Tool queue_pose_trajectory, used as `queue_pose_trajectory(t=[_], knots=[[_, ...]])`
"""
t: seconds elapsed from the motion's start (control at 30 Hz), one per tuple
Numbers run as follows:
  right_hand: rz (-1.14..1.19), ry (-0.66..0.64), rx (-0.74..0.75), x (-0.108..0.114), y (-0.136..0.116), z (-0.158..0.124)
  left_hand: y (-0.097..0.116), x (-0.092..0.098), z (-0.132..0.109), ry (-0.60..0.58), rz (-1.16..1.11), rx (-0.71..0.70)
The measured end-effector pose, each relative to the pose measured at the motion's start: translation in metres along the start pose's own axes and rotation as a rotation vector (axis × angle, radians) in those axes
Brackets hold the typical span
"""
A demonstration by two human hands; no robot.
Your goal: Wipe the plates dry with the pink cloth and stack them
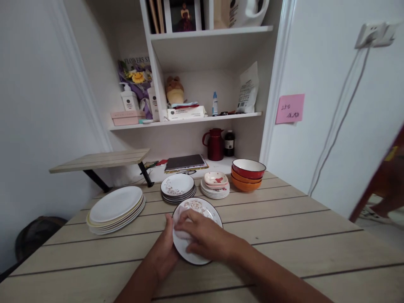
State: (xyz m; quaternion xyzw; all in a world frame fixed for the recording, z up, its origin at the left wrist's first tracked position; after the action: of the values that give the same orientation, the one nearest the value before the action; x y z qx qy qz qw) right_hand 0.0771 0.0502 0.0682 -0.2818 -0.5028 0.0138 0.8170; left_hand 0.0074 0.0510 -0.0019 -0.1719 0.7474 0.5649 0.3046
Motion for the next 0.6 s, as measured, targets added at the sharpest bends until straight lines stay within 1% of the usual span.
queue_pose_trajectory(t=[0.03, 0.1, 0.17, 0.2, 0.27, 0.33, 0.4, 0.5, 0.6], knots=[[0.036, -0.058, 0.029, -0.002, -0.004, -0.005, 0.0, 0.0, 0.0, 0.01, 0.015, -0.001], [0.085, -0.139, 0.039, 0.0, -0.005, -0.015, 0.001, 0.002, 0.0, 0.034, 0.046, -0.003], [0.075, -0.155, -0.012, 0.01, 0.003, -0.023, 0.001, 0.003, 0.001, 0.042, 0.066, -0.001], [0.044, -0.139, -0.066, 0.017, 0.011, -0.027, 0.001, 0.004, 0.001, 0.04, 0.07, 0.0], [-0.038, -0.067, -0.21, 0.032, 0.032, -0.033, 0.0, 0.006, 0.002, 0.037, 0.067, -0.004], [-0.101, 0.042, -0.342, 0.046, 0.052, -0.038, -0.001, 0.009, 0.002, 0.044, 0.054, -0.001], [-0.14, 0.158, -0.414, 0.052, 0.064, -0.038, -0.002, 0.01, 0.003, 0.043, 0.04, 0.005], [-0.18, 0.287, -0.423, 0.049, 0.068, -0.026, -0.002, 0.009, 0.004, 0.009, 0.02, 0.023], [-0.146, 0.39, -0.316, 0.04, 0.055, -0.007, -0.001, 0.009, 0.006, 0.005, -0.004, 0.035]])
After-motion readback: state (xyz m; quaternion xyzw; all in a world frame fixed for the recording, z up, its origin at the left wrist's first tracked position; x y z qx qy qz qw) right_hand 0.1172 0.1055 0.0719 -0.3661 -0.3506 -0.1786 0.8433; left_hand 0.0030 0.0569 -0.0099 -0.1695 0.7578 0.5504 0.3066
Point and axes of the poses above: each hand's wrist, its own z-axis towards the middle knuckle, its own x-axis out of the back of the hand, y = z × x, the point moved 8 cm from there along z, towards the middle knuckle, and after that the axes turned 1 degree about x, right-handed, at the moved point
